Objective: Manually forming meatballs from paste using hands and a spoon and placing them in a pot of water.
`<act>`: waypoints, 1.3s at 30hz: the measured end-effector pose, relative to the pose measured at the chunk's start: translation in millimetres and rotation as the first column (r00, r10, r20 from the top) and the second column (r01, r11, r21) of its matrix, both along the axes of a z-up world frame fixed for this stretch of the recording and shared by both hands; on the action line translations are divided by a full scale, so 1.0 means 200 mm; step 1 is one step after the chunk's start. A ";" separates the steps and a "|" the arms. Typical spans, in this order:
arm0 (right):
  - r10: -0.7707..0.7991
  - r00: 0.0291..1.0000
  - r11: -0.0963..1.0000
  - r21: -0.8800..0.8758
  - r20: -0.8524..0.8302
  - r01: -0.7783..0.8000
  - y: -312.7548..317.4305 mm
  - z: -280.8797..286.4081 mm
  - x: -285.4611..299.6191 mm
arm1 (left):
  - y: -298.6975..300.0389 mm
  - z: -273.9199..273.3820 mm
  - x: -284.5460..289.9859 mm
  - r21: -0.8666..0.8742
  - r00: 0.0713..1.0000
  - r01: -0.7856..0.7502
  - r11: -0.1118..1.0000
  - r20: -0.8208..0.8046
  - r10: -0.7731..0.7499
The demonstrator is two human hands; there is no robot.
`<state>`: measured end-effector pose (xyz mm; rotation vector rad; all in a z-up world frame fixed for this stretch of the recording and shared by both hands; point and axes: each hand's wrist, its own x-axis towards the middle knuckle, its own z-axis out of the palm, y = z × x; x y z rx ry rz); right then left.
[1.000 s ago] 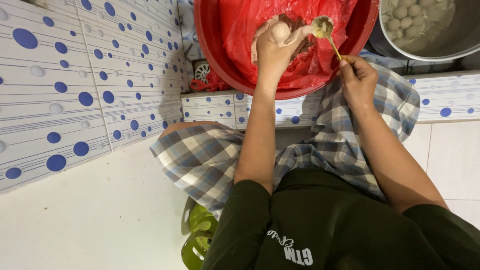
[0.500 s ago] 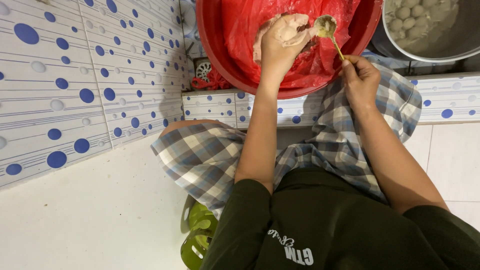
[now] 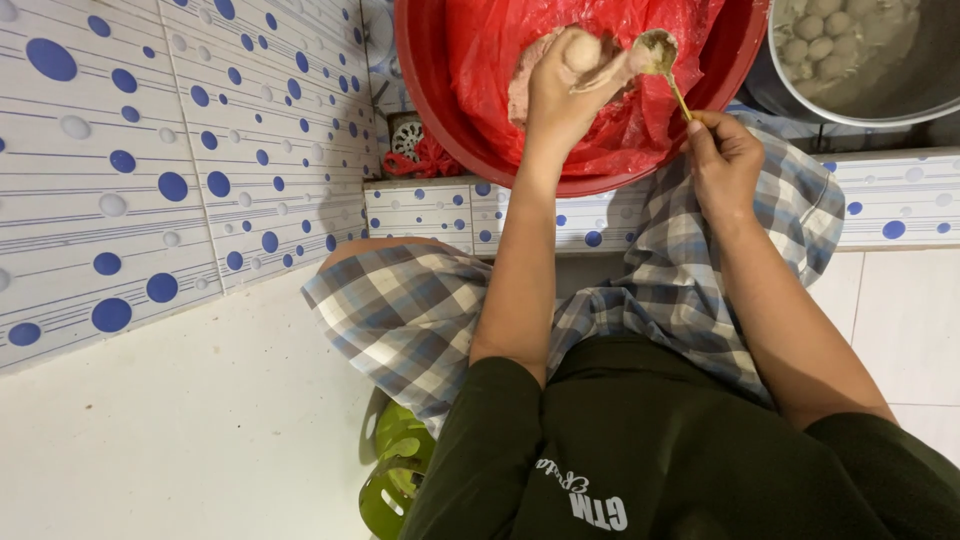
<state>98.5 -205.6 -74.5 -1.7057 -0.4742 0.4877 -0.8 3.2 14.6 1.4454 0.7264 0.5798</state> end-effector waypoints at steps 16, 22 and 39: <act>0.021 0.998 1.000 -0.015 0.062 -0.020 0.00 0.00 0.01 | 0.00 -0.06 0.01 0.097 0.988 -0.089 0.991 -0.119 0.100; 0.014 1.000 1.000 -0.010 0.026 -0.014 0.00 0.01 0.00 | -0.02 -0.05 0.01 -0.115 0.981 -0.138 0.984 -0.152 0.120; 0.193 0.845 0.977 -0.021 0.499 -0.211 0.00 0.63 0.12 | -0.03 -0.10 0.01 -0.103 0.985 -0.002 0.995 0.172 0.019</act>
